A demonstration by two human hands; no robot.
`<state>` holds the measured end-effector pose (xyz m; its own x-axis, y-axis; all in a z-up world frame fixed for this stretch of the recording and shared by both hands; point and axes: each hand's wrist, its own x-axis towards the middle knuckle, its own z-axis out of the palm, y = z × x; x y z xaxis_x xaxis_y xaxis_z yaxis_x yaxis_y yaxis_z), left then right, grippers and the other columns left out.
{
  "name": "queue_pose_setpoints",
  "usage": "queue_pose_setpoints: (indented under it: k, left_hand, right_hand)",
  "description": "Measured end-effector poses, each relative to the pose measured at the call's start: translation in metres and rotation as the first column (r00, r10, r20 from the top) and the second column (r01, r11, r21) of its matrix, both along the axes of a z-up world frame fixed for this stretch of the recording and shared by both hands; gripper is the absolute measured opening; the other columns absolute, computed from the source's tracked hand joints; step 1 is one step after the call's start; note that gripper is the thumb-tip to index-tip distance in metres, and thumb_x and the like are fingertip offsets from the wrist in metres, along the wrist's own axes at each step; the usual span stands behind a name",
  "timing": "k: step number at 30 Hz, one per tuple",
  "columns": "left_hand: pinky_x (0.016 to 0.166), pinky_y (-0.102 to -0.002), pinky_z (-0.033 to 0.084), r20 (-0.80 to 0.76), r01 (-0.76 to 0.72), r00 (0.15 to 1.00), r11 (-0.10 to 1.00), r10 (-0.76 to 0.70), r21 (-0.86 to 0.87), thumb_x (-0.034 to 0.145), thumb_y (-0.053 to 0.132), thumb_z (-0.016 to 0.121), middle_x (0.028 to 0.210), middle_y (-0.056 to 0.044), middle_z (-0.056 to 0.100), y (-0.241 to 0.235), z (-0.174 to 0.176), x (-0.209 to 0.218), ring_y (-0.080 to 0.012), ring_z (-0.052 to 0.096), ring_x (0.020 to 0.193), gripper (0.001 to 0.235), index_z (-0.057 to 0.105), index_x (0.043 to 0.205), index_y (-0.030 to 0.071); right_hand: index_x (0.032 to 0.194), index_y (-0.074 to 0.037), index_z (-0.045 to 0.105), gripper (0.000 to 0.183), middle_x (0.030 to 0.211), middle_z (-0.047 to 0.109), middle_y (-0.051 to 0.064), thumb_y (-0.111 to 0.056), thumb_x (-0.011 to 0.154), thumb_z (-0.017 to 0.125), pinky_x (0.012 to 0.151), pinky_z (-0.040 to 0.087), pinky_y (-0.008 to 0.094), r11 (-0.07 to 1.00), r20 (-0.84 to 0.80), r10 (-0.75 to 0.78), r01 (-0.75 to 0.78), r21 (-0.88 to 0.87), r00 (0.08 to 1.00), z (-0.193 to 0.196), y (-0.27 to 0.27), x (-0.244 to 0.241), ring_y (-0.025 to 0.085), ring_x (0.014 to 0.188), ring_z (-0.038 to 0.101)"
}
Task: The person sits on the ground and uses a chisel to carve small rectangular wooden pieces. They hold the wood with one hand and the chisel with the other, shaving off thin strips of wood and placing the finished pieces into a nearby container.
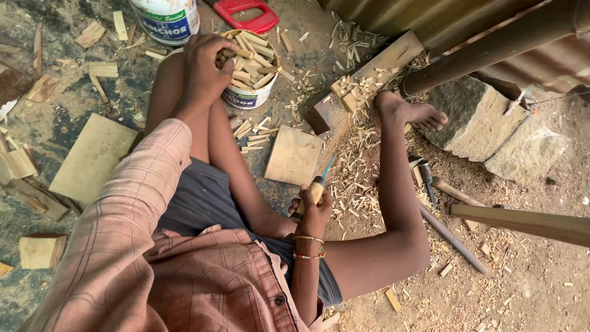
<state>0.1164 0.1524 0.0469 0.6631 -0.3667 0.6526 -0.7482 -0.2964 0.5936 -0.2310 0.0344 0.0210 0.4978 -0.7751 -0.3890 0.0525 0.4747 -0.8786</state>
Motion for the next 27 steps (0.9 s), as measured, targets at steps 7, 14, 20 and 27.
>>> queue_pose_setpoints:
  k: [7,14,20,27]
  left_hand:
    - [0.099,-0.040,0.040,-0.043,-0.035,0.998,0.999,0.037,0.030,0.081,-0.008,0.077,0.100,-0.002,0.072,-0.004,0.019,-0.007,-0.0270,0.058,0.105,0.030,0.073,0.104,0.010]
    - [0.102,-0.040,0.040,0.019,-0.044,0.999,0.999,0.044,-0.002,0.087,-0.011,0.074,0.108,-0.006,0.068,0.016,0.021,-0.009,-0.0287,0.055,0.114,0.026,0.070,0.105,0.008]
    - [0.103,-0.040,0.038,0.007,-0.055,0.998,0.993,0.055,0.108,0.090,-0.008,0.074,0.106,-0.002,0.070,0.022,0.025,0.006,-0.0245,0.057,0.114,0.026,0.073,0.106,0.012]
    - [0.100,-0.041,0.035,0.087,0.001,0.996,0.962,-0.026,0.272,0.095,-0.007,0.071,0.112,-0.004,0.069,0.002,0.010,0.024,-0.0243,0.054,0.114,0.027,0.079,0.111,0.012]
  right_hand:
    - [0.098,-0.005,0.054,0.020,0.070,0.063,0.009,-0.003,0.087,0.071,0.038,0.048,0.032,0.997,-0.071,-0.068,0.066,-0.027,0.995,0.009,0.000,0.003,0.018,0.049,0.060]
    - [0.098,-0.001,0.055,0.019,0.071,0.062,0.009,-0.003,0.090,0.072,0.040,0.049,0.032,0.999,-0.083,-0.051,0.051,-0.008,0.995,0.000,-0.001,0.003,0.018,0.050,0.061]
    - [0.099,-0.002,0.055,0.020,0.072,0.063,0.009,-0.003,0.089,0.072,0.038,0.048,0.032,0.999,-0.143,-0.031,0.030,-0.012,0.989,0.004,0.001,0.010,0.017,0.050,0.061]
    - [0.099,-0.002,0.056,0.019,0.071,0.064,0.010,-0.004,0.089,0.072,0.038,0.049,0.032,0.999,-0.166,-0.035,0.032,-0.022,0.986,0.001,-0.003,0.009,0.018,0.049,0.062]
